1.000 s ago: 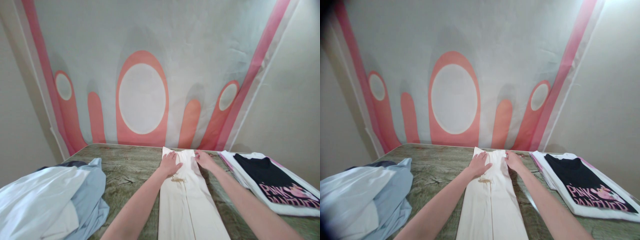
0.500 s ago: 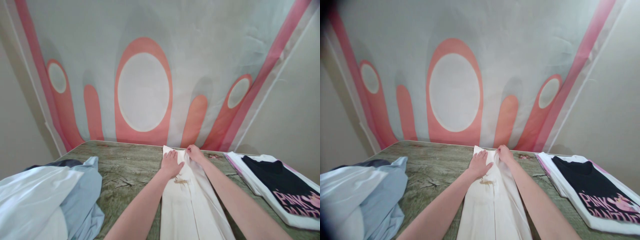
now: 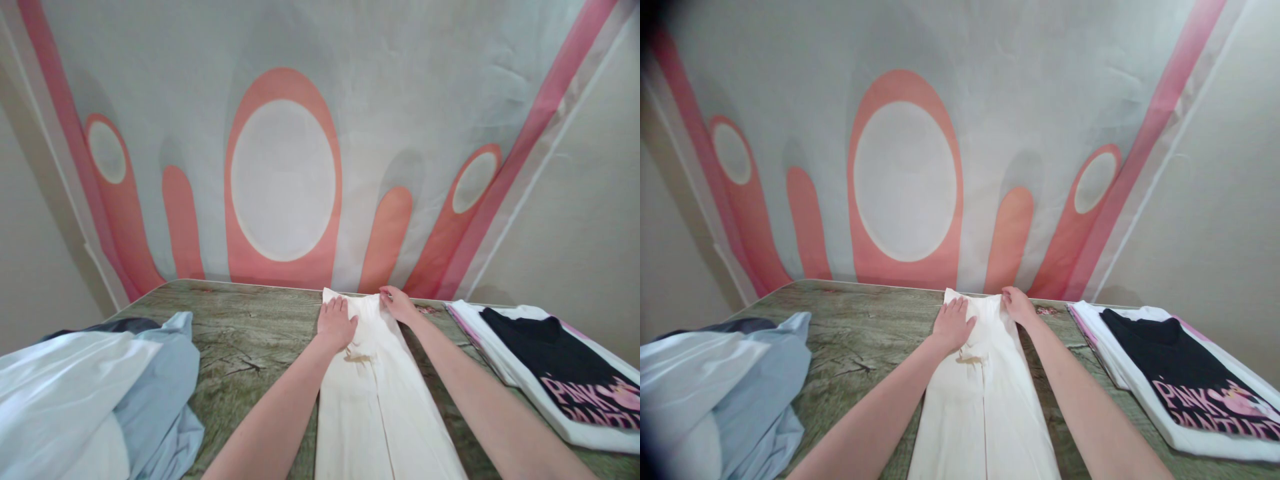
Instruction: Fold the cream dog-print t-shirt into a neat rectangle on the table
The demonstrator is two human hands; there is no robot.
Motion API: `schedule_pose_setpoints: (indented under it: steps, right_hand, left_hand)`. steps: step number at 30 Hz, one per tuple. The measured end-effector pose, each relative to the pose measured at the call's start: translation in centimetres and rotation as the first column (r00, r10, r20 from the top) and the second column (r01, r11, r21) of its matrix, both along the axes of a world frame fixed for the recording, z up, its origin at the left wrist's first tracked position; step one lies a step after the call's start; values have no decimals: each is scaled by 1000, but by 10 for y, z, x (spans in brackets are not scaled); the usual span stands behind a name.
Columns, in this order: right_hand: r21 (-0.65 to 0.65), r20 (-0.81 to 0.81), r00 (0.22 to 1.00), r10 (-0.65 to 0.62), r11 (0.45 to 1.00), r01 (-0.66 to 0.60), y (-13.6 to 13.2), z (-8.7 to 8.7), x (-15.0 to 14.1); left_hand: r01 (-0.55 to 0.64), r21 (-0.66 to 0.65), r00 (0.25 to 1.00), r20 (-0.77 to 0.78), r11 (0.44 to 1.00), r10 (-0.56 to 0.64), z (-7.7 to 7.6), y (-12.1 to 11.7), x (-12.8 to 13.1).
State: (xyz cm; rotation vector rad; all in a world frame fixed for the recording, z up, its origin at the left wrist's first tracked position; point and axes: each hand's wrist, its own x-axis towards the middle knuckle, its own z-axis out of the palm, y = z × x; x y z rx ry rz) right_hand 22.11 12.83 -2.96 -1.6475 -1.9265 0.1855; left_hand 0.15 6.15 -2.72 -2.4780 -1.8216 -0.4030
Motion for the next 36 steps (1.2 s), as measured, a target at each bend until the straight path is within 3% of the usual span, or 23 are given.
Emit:
schedule_pose_setpoints:
  steps: [15,21,29,32,36]
  right_hand:
    - [-211,4,982,190,960,-185,32,10,17]
    - [-218,4,993,115,970,-111,31,11,26]
    - [-78,-21,997,-74,994,72,28,3,12]
    - [-73,-70,989,-128,990,123,25,4,18]
    - [-125,-104,981,-162,981,148,12,7,36]
  left_hand:
    - [-13,-28,1000,-4,1000,13,1,-2,1]
    - [-20,-44,1000,-6,999,19,2,-2,1]
    - [-17,-26,1000,10,1000,17,13,-5,-3]
    - [90,15,996,6,996,-90,25,-10,-1]
    - [356,-104,933,-13,929,-360,37,-23,12]
